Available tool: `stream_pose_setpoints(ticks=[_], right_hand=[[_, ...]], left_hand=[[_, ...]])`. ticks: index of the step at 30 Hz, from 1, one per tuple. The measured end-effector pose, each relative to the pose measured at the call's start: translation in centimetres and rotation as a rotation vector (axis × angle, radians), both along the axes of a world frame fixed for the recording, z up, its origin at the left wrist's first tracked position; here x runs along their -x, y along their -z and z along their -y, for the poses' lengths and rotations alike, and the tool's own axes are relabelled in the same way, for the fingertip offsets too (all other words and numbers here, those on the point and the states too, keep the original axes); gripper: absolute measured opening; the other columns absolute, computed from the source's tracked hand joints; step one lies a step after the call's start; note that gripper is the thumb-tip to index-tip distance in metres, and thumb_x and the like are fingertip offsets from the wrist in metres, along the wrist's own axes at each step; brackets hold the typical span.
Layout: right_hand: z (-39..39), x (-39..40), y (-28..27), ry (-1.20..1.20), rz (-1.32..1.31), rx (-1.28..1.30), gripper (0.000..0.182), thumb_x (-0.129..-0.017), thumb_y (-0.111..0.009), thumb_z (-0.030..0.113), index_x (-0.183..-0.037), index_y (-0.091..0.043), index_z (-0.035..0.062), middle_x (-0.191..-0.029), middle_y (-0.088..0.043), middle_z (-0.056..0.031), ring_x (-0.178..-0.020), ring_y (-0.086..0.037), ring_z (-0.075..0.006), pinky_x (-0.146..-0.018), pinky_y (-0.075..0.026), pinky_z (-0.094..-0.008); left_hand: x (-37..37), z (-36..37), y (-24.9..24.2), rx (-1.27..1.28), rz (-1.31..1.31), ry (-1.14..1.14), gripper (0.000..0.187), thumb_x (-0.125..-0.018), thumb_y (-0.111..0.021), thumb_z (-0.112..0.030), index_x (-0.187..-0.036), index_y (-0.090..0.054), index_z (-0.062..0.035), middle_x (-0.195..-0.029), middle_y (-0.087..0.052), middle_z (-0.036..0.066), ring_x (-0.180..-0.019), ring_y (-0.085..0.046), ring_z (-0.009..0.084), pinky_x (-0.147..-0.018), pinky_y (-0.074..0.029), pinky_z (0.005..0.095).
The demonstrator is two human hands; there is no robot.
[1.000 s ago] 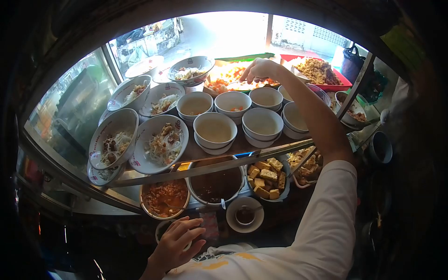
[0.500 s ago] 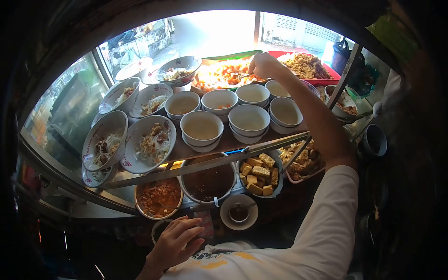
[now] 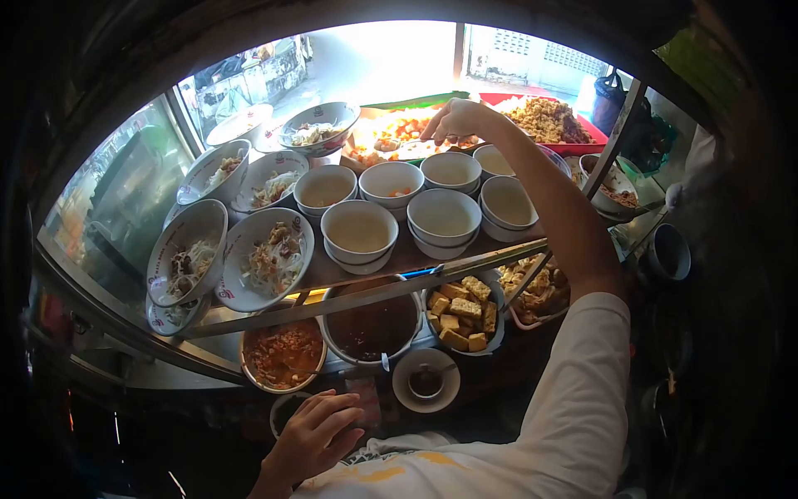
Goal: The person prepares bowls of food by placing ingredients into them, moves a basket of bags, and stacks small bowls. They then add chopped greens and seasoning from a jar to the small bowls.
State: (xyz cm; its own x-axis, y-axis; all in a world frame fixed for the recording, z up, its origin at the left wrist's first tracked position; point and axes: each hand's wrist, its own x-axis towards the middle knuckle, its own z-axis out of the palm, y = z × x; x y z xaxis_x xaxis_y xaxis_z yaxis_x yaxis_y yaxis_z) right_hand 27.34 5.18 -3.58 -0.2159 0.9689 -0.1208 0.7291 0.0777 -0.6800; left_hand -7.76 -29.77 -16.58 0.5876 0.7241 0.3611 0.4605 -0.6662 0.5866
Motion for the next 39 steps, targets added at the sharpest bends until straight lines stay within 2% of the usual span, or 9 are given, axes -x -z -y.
stream_pose_setpoints(ticks=[8, 12, 13, 16, 19, 25, 32, 37, 39], right_hand=[[5.8, -3.8, -2.5, 0.135, -0.047, -0.101, 0.026, -0.077, -0.065, 0.000, -0.100, -0.074, 0.0072, -0.069, -0.067, -0.0010, -0.054, -0.048, -0.0032, -0.049, -0.039, -0.0183], [9.0, -5.6, -2.3, -0.036, 0.268, -0.531, 0.022, -0.080, -0.065, 0.000, -0.097, -0.075, 0.0081, -0.071, -0.069, -0.0036, -0.058, -0.057, -0.0077, -0.056, -0.047, -0.0244], [9.4, -5.8, -2.1, -0.093, 0.367, -0.681, 0.022, -0.080, -0.065, 0.000, -0.096, -0.076, 0.0091, -0.074, -0.070, -0.0078, -0.065, -0.064, -0.0130, -0.063, -0.050, -0.0269], [9.1, -4.4, -2.3, 0.136, 0.467, -0.815, 0.023, -0.076, -0.063, 0.000, -0.091, -0.076, 0.0103, -0.084, -0.071, -0.0123, -0.081, -0.068, -0.0243, -0.074, -0.052, -0.0327], [4.6, -4.7, -0.3, 0.087, 0.483, -0.830, 0.020, -0.076, -0.063, 0.001, -0.088, -0.076, 0.0106, -0.087, -0.070, -0.0113, -0.083, -0.067, -0.0257, -0.076, -0.053, -0.0350], [0.4, -2.1, 0.7, 0.161, 0.749, -0.593, 0.028, -0.067, -0.058, -0.002, -0.085, -0.077, 0.0086, -0.079, -0.071, -0.0126, -0.072, -0.068, -0.0238, -0.069, -0.054, -0.0351], [-1.6, 0.4, 0.9, -0.032, 0.371, -0.147, 0.030, -0.066, -0.061, -0.001, -0.091, -0.076, 0.0060, -0.082, -0.073, -0.0088, -0.069, -0.066, -0.0143, -0.057, -0.051, -0.0270], [-1.7, 1.2, 1.2, -0.027, 0.187, -0.061, 0.029, -0.068, -0.064, -0.001, -0.094, -0.076, 0.0042, -0.069, -0.067, -0.0036, -0.049, -0.052, -0.0072, -0.043, -0.037, -0.0228], [-1.9, 0.5, 1.0, -0.008, 0.139, -0.059, 0.029, -0.068, -0.064, -0.001, -0.094, -0.076, 0.0036, -0.069, -0.067, -0.0045, -0.051, -0.053, -0.0077, -0.044, -0.039, -0.0232]], left_hand=[[-0.3, -0.3, 0.0, -0.006, -0.007, 0.038, 0.027, -0.079, -0.074, -0.013, -0.103, -0.063, -0.0051, -0.112, -0.064, 0.012, -0.102, -0.063, 0.0294, -0.096, -0.048, 0.0429], [-0.5, -0.5, 0.1, -0.001, -0.014, 0.050, 0.027, -0.079, -0.074, -0.014, -0.102, -0.063, -0.0050, -0.111, -0.064, 0.011, -0.101, -0.063, 0.0289, -0.096, -0.048, 0.0427], [-0.5, -0.6, 0.1, -0.003, -0.015, 0.055, 0.027, -0.079, -0.074, -0.014, -0.102, -0.063, -0.0051, -0.110, -0.064, 0.011, -0.101, -0.063, 0.0287, -0.096, -0.048, 0.0426], [-0.8, -0.7, 0.2, -0.006, -0.009, 0.075, 0.028, -0.079, -0.075, -0.014, -0.104, -0.063, -0.0054, -0.109, -0.064, 0.011, -0.101, -0.063, 0.0282, -0.096, -0.048, 0.0423], [-1.0, -0.7, 0.1, -0.001, 0.003, 0.091, 0.029, -0.080, -0.074, -0.014, -0.105, -0.062, -0.0056, -0.109, -0.064, 0.010, -0.101, -0.063, 0.0277, -0.096, -0.048, 0.0422], [-0.8, -0.2, -0.5, 0.015, -0.004, 0.023, 0.029, -0.080, -0.074, -0.013, -0.105, -0.063, -0.0055, -0.108, -0.065, 0.010, -0.100, -0.063, 0.0270, -0.096, -0.048, 0.0423], [0.1, 0.0, 0.1, -0.001, -0.023, -0.034, 0.028, -0.079, -0.074, -0.013, -0.103, -0.063, -0.0051, -0.107, -0.065, 0.010, -0.099, -0.064, 0.0272, -0.096, -0.048, 0.0421], [-0.2, -0.2, -0.1, 0.004, -0.002, -0.008, 0.028, -0.079, -0.074, -0.013, -0.103, -0.063, -0.0049, -0.106, -0.065, 0.010, -0.099, -0.064, 0.0275, -0.096, -0.048, 0.0421], [-0.3, -0.2, -0.2, 0.006, 0.001, -0.004, 0.027, -0.079, -0.074, -0.013, -0.103, -0.063, -0.0049, -0.106, -0.065, 0.010, -0.099, -0.064, 0.0276, -0.096, -0.048, 0.0421]])
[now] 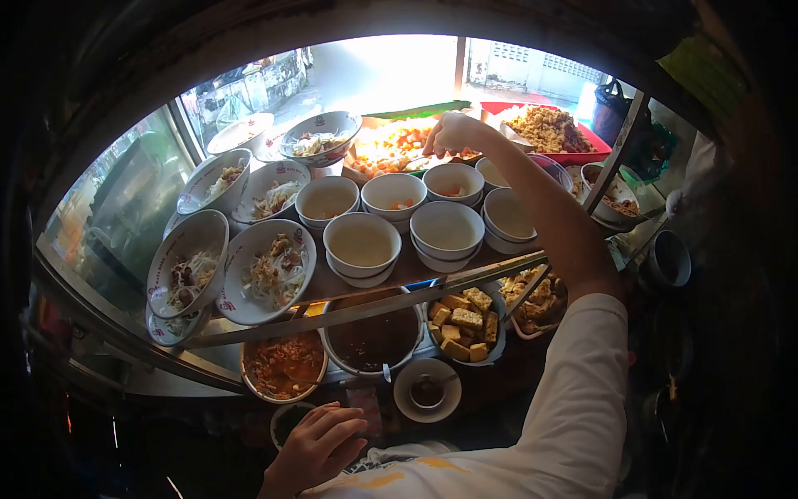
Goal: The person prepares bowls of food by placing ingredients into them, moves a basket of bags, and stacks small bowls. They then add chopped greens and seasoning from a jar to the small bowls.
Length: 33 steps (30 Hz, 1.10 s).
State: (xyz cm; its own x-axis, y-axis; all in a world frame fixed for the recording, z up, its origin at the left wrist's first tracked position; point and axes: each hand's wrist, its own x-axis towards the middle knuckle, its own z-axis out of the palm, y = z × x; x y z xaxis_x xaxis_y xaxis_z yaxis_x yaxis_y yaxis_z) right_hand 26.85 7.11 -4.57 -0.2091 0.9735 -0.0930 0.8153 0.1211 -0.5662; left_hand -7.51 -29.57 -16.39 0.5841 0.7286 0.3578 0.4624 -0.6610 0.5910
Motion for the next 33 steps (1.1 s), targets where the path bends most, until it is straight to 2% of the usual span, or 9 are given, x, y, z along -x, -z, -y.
stream_pose_setpoints(ticks=[12, 15, 16, 19, 23, 25, 28, 31, 33], right_hand=[[2.3, -3.9, -1.5, 0.109, 0.018, -0.115, 0.029, -0.071, -0.063, 0.001, -0.098, -0.075, 0.0048, -0.069, -0.067, -0.0049, -0.059, -0.055, -0.0073, -0.049, -0.041, -0.0232], [4.4, -5.9, -2.3, 0.195, -0.126, -0.117, 0.028, -0.073, -0.061, 0.001, -0.098, -0.075, 0.0044, -0.073, -0.068, -0.0070, -0.061, -0.056, -0.0080, -0.050, -0.043, -0.0231], [6.0, -6.4, -3.4, 0.224, -0.050, -0.105, 0.028, -0.073, -0.061, -0.001, -0.097, -0.075, 0.0039, -0.076, -0.070, -0.0080, -0.066, -0.060, -0.0097, -0.056, -0.048, -0.0251], [8.9, -8.8, -4.3, 0.244, 0.169, -0.332, 0.027, -0.070, -0.062, 0.000, -0.091, -0.077, 0.0084, -0.075, -0.069, -0.0089, -0.065, -0.063, -0.0159, -0.062, -0.051, -0.0298], [12.9, -9.4, -4.2, 0.228, 0.521, -0.641, 0.025, -0.073, -0.062, -0.002, -0.092, -0.076, 0.0075, -0.080, -0.070, -0.0141, -0.071, -0.066, -0.0221, -0.068, -0.052, -0.0336], [13.2, -10.0, -3.1, 0.180, 0.625, -0.797, 0.023, -0.074, -0.062, -0.001, -0.090, -0.076, 0.0083, -0.080, -0.069, -0.0151, -0.074, -0.067, -0.0262, -0.069, -0.052, -0.0351], [13.3, -6.8, -3.5, 0.284, 0.592, -1.045, 0.019, -0.076, -0.062, 0.000, -0.085, -0.076, 0.0092, -0.080, -0.069, -0.0143, -0.076, -0.067, -0.0284, -0.071, -0.052, -0.0366], [9.9, -5.0, -2.6, 0.189, 0.458, -0.840, 0.020, -0.076, -0.060, -0.001, -0.084, -0.076, 0.0096, -0.080, -0.069, -0.0143, -0.077, -0.067, -0.0281, -0.070, -0.052, -0.0378], [7.6, -3.8, -1.5, 0.146, 0.510, -0.752, 0.021, -0.073, -0.059, -0.001, -0.083, -0.075, 0.0095, -0.078, -0.069, -0.0146, -0.076, -0.067, -0.0285, -0.071, -0.052, -0.0383]], left_hand=[[0.4, -0.2, 0.4, 0.018, -0.002, 0.048, 0.026, -0.080, -0.073, -0.013, -0.103, -0.063, -0.0054, -0.105, -0.065, 0.010, -0.099, -0.064, 0.0275, -0.096, -0.048, 0.0425], [0.2, -0.2, 0.0, 0.023, -0.015, 0.043, 0.026, -0.081, -0.073, -0.013, -0.103, -0.063, -0.0052, -0.106, -0.065, 0.010, -0.100, -0.063, 0.0275, -0.097, -0.048, 0.0426], [0.2, -0.2, 0.0, 0.020, -0.017, 0.044, 0.026, -0.081, -0.073, -0.013, -0.103, -0.063, -0.0051, -0.106, -0.065, 0.010, -0.100, -0.063, 0.0275, -0.097, -0.048, 0.0426], [0.3, -0.3, 0.1, 0.020, -0.020, 0.048, 0.025, -0.080, -0.073, -0.012, -0.103, -0.063, -0.0051, -0.106, -0.065, 0.010, -0.100, -0.063, 0.0275, -0.097, -0.048, 0.0425], [0.3, -0.4, 0.5, 0.022, -0.019, 0.072, 0.026, -0.080, -0.073, -0.012, -0.103, -0.063, -0.0053, -0.106, -0.065, 0.009, -0.100, -0.063, 0.0275, -0.097, -0.048, 0.0424], [0.2, -0.3, 0.4, 0.019, -0.020, 0.079, 0.026, -0.080, -0.073, -0.013, -0.103, -0.063, -0.0054, -0.106, -0.065, 0.009, -0.099, -0.063, 0.0274, -0.096, -0.048, 0.0424], [-0.1, -0.2, 0.5, 0.015, -0.017, 0.083, 0.027, -0.080, -0.074, -0.013, -0.103, -0.062, -0.0053, -0.106, -0.065, 0.009, -0.099, -0.063, 0.0274, -0.096, -0.048, 0.0423], [-0.1, 0.1, 0.5, 0.011, -0.021, 0.080, 0.028, -0.080, -0.074, -0.013, -0.103, -0.062, -0.0051, -0.105, -0.065, 0.009, -0.099, -0.063, 0.0273, -0.096, -0.048, 0.0422], [-0.2, 0.3, 0.4, 0.010, -0.016, 0.075, 0.028, -0.080, -0.074, -0.014, -0.103, -0.062, -0.0048, -0.105, -0.065, 0.009, -0.099, -0.063, 0.0273, -0.095, -0.048, 0.0422]])
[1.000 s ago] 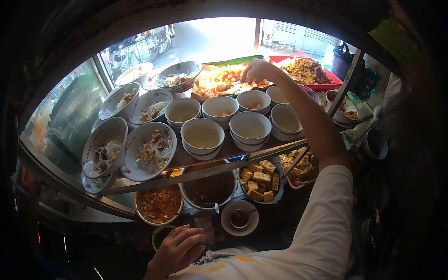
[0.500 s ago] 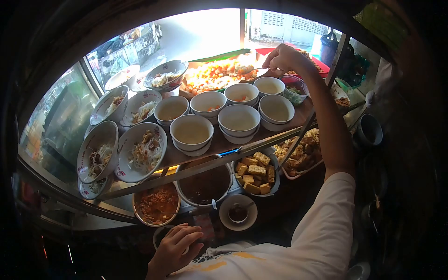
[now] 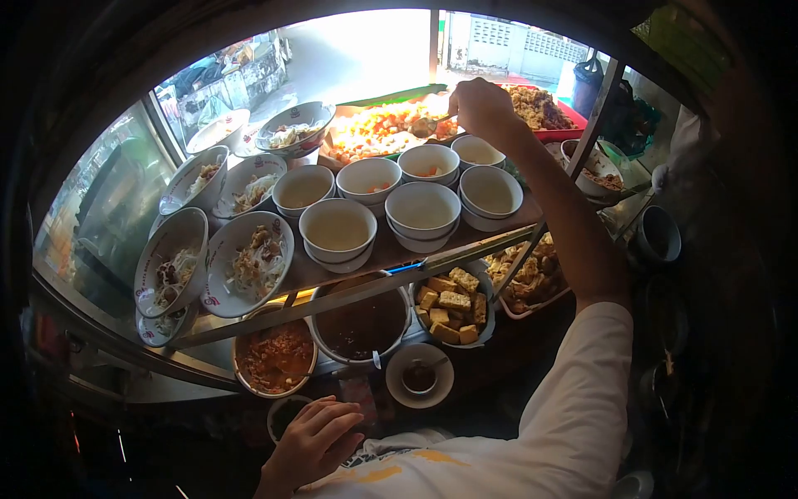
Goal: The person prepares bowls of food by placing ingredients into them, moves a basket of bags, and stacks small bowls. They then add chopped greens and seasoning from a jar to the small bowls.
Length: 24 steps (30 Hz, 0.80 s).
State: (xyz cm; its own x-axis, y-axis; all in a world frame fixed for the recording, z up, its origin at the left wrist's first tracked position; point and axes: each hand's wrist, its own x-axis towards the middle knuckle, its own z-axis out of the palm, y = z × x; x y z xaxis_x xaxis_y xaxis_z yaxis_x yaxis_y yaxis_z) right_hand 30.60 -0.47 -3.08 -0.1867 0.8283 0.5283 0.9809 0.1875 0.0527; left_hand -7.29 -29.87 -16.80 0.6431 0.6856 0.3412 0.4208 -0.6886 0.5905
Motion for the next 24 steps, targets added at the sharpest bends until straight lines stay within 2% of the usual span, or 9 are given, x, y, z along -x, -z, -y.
stream_pose_setpoints(ticks=[1, 2, 4, 7, 10, 11, 15, 18, 24], right_hand=[[-0.9, 0.6, 0.3, 0.033, 0.078, 0.052, 0.011, -0.073, -0.063, 0.006, -0.078, -0.072, 0.0112, -0.082, -0.069, -0.0114, -0.084, -0.067, -0.0298, -0.073, -0.053, -0.0399], [-1.8, 1.4, 0.5, 0.112, 0.086, 0.132, 0.008, -0.074, -0.064, 0.008, -0.077, -0.071, 0.0105, -0.082, -0.069, -0.0108, -0.083, -0.067, -0.0301, -0.074, -0.053, -0.0415], [-3.2, 2.2, 1.1, 0.075, 0.093, 0.204, 0.012, -0.073, -0.063, 0.008, -0.079, -0.073, 0.0105, -0.083, -0.070, -0.0131, -0.082, -0.067, -0.0303, -0.075, -0.053, -0.0429], [-4.8, 3.5, 1.6, -0.126, -0.052, 0.392, 0.029, -0.066, -0.059, 0.004, -0.088, -0.076, 0.0083, -0.079, -0.072, -0.0124, -0.071, -0.068, -0.0211, -0.066, -0.054, -0.0342], [-6.5, 5.0, 2.0, -0.080, -0.270, 0.629, 0.032, -0.066, -0.060, 0.005, -0.093, -0.077, 0.0089, -0.077, -0.072, -0.0091, -0.066, -0.065, -0.0154, -0.060, -0.052, -0.0298], [-6.6, 5.2, 2.2, -0.131, -0.300, 0.638, 0.031, -0.068, -0.061, 0.005, -0.095, -0.076, 0.0073, -0.074, -0.071, -0.0057, -0.063, -0.061, -0.0106, -0.055, -0.047, -0.0253], [-7.1, 5.2, 1.7, -0.178, -0.424, 0.678, 0.028, -0.071, -0.061, 0.001, -0.095, -0.076, 0.0057, -0.072, -0.070, -0.0054, -0.056, -0.056, -0.0069, -0.047, -0.041, -0.0232], [-6.5, 4.7, 1.0, -0.161, -0.482, 0.676, 0.027, -0.072, -0.062, 0.002, -0.095, -0.076, 0.0064, -0.072, -0.070, -0.0050, -0.054, -0.055, -0.0071, -0.045, -0.040, -0.0236], [-5.2, 2.7, -0.2, -0.234, -0.533, 0.600, 0.025, -0.075, -0.062, 0.001, -0.095, -0.075, 0.0046, -0.076, -0.071, -0.0050, -0.060, -0.056, -0.0063, -0.052, -0.044, -0.0225]], left_hand=[[0.0, 0.2, -0.2, 0.001, -0.006, -0.014, 0.028, -0.080, -0.074, -0.014, -0.103, -0.062, -0.0048, -0.105, -0.065, 0.009, -0.099, -0.063, 0.0273, -0.095, -0.048, 0.0424], [-0.1, 0.5, -0.4, 0.001, -0.011, -0.030, 0.028, -0.080, -0.074, -0.014, -0.103, -0.062, -0.0048, -0.105, -0.065, 0.009, -0.099, -0.064, 0.0272, -0.095, -0.048, 0.0425], [0.2, 0.7, -0.4, 0.001, -0.017, -0.059, 0.028, -0.080, -0.074, -0.014, -0.103, -0.062, -0.0049, -0.105, -0.065, 0.009, -0.099, -0.064, 0.0271, -0.095, -0.048, 0.0427], [0.7, 1.2, 0.1, -0.004, -0.021, -0.100, 0.028, -0.080, -0.074, -0.014, -0.103, -0.062, -0.0050, -0.106, -0.065, 0.009, -0.099, -0.064, 0.0272, -0.095, -0.048, 0.0430], [1.0, 1.5, 0.2, -0.009, -0.032, -0.126, 0.028, -0.080, -0.074, -0.014, -0.103, -0.063, -0.0050, -0.106, -0.066, 0.009, -0.099, -0.064, 0.0272, -0.096, -0.048, 0.0431], [1.0, 1.6, 0.1, -0.004, -0.031, -0.128, 0.028, -0.080, -0.074, -0.014, -0.103, -0.063, -0.0050, -0.106, -0.066, 0.009, -0.099, -0.064, 0.0273, -0.096, -0.048, 0.0431], [1.1, 1.7, 0.0, -0.005, -0.020, -0.145, 0.027, -0.080, -0.074, -0.014, -0.103, -0.063, -0.0050, -0.106, -0.066, 0.009, -0.099, -0.064, 0.0272, -0.096, -0.048, 0.0431], [1.2, 1.7, 0.0, 0.000, -0.014, -0.147, 0.027, -0.080, -0.074, -0.014, -0.103, -0.063, -0.0050, -0.106, -0.066, 0.009, -0.099, -0.064, 0.0273, -0.096, -0.049, 0.0432], [1.6, 1.4, 0.5, -0.001, 0.001, -0.126, 0.027, -0.080, -0.074, -0.014, -0.103, -0.063, -0.0051, -0.105, -0.066, 0.010, -0.099, -0.064, 0.0273, -0.096, -0.049, 0.0425]])
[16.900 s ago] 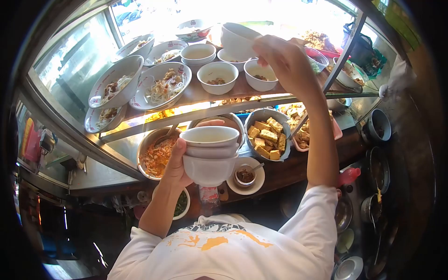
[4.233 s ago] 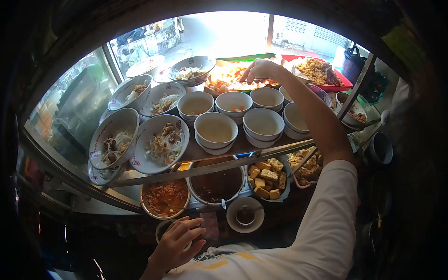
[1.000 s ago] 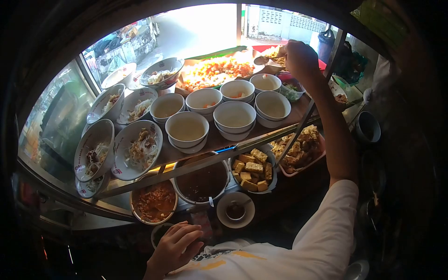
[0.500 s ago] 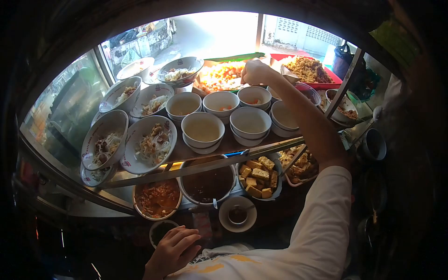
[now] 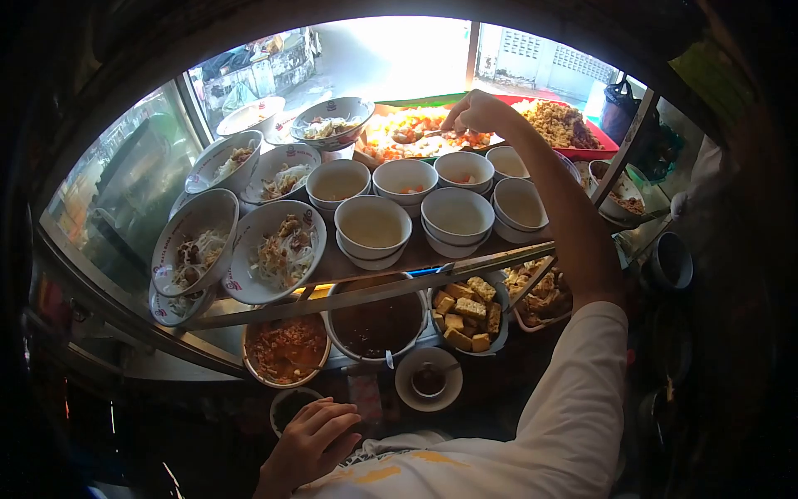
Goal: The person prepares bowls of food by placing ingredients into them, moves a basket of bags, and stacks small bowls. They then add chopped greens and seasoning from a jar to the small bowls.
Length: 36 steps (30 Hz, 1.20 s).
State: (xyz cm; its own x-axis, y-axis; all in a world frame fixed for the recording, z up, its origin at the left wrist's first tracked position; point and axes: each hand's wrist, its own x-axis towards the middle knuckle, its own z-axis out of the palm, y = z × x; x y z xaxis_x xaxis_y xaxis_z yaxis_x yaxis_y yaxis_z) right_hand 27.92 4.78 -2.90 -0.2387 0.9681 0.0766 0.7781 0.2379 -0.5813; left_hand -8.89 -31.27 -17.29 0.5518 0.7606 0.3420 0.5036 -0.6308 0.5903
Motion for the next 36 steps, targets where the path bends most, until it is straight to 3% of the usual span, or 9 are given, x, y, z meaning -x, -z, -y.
stream_pose_setpoints(ticks=[8, 12, 13, 16, 19, 21, 24, 30, 36], right_hand=[[11.0, 4.2, -4.1, -0.214, 0.027, -0.109, 0.025, -0.079, -0.059, -0.005, -0.099, -0.074, 0.0025, -0.088, -0.072, -0.0059, -0.077, -0.064, -0.0076, -0.068, -0.051, -0.0250], [15.0, 7.3, -2.3, -0.365, 0.319, -0.516, 0.025, -0.079, -0.064, -0.006, -0.097, -0.075, 0.0071, -0.077, -0.067, -0.0086, -0.070, -0.063, -0.0160, -0.066, -0.050, -0.0316], [14.7, 7.4, -2.1, -0.361, 0.280, -0.600, 0.023, -0.080, -0.064, -0.004, -0.096, -0.075, 0.0090, -0.072, -0.063, -0.0103, -0.068, -0.063, -0.0210, -0.065, -0.049, -0.0328], [10.7, 5.7, -2.3, -0.148, 0.252, -0.727, 0.022, -0.081, -0.062, -0.004, -0.095, -0.075, 0.0078, -0.074, -0.065, -0.0103, -0.068, -0.063, -0.0220, -0.065, -0.049, -0.0333], [2.3, 2.7, 0.2, 0.004, 0.389, -0.647, 0.019, -0.082, -0.062, -0.001, -0.091, -0.075, 0.0077, -0.091, -0.071, -0.0146, -0.076, -0.068, -0.0258, -0.072, -0.052, -0.0354], [-3.4, 1.2, 3.0, 0.111, 0.401, -0.473, 0.024, -0.074, -0.059, -0.001, -0.090, -0.075, 0.0098, -0.084, -0.071, -0.0142, -0.081, -0.068, -0.0273, -0.073, -0.053, -0.0363], [-4.2, 2.4, 4.4, 0.058, 0.462, -0.445, 0.026, -0.075, -0.058, -0.003, -0.091, -0.075, 0.0057, -0.087, -0.072, -0.0135, -0.072, -0.067, -0.0245, -0.066, -0.053, -0.0344], [-2.1, 3.3, 2.4, -0.054, 0.164, 0.025, 0.033, -0.068, -0.058, -0.001, -0.095, -0.076, 0.0053, -0.075, -0.069, -0.0069, -0.058, -0.055, -0.0090, -0.051, -0.043, -0.0247], [-1.8, 3.4, 1.8, 0.018, 0.040, 0.143, 0.026, -0.075, -0.062, 0.004, -0.097, -0.076, 0.0083, -0.075, -0.068, -0.0047, -0.062, -0.055, -0.0095, -0.051, -0.043, -0.0240]], left_hand=[[-0.3, -0.9, -0.4, -0.004, 0.005, 0.046, 0.028, -0.080, -0.074, -0.014, -0.104, -0.062, -0.0049, -0.106, -0.065, 0.010, -0.097, -0.063, 0.0276, -0.096, -0.048, 0.0426], [-0.6, -1.1, -0.5, -0.008, 0.011, 0.081, 0.029, -0.080, -0.074, -0.013, -0.104, -0.062, -0.0048, -0.106, -0.065, 0.010, -0.097, -0.063, 0.0275, -0.095, -0.048, 0.0429], [-0.7, -1.3, -0.6, -0.012, 0.014, 0.088, 0.028, -0.080, -0.074, -0.013, -0.104, -0.062, -0.0048, -0.106, -0.065, 0.010, -0.097, -0.063, 0.0275, -0.095, -0.048, 0.0430], [-0.8, -1.4, -0.7, -0.022, 0.014, 0.107, 0.029, -0.080, -0.074, -0.013, -0.105, -0.062, -0.0047, -0.107, -0.065, 0.010, -0.097, -0.063, 0.0275, -0.095, -0.048, 0.0431], [-0.7, -1.2, -0.7, -0.005, 0.010, 0.135, 0.026, -0.086, -0.068, -0.014, -0.107, -0.059, -0.0020, -0.108, -0.063, 0.012, -0.101, -0.062, 0.0266, -0.096, -0.046, 0.0437], [-0.7, -1.2, -0.7, 0.002, 0.020, 0.112, 0.028, -0.082, -0.072, -0.013, -0.106, -0.061, -0.0038, -0.107, -0.065, 0.010, -0.098, -0.063, 0.0274, -0.096, -0.047, 0.0433], [-0.6, -0.9, -0.5, 0.013, 0.032, 0.077, 0.029, -0.080, -0.073, -0.013, -0.105, -0.062, -0.0048, -0.106, -0.066, 0.009, -0.097, -0.063, 0.0276, -0.096, -0.048, 0.0430], [0.2, -0.8, 0.2, 0.015, 0.026, 0.017, 0.028, -0.080, -0.074, -0.013, -0.105, -0.062, -0.0050, -0.105, -0.066, 0.010, -0.097, -0.063, 0.0274, -0.096, -0.048, 0.0427], [-0.3, -0.9, -0.3, 0.004, 0.028, 0.045, 0.028, -0.080, -0.074, -0.013, -0.104, -0.063, -0.0049, -0.105, -0.066, 0.010, -0.097, -0.063, 0.0275, -0.096, -0.048, 0.0426]])
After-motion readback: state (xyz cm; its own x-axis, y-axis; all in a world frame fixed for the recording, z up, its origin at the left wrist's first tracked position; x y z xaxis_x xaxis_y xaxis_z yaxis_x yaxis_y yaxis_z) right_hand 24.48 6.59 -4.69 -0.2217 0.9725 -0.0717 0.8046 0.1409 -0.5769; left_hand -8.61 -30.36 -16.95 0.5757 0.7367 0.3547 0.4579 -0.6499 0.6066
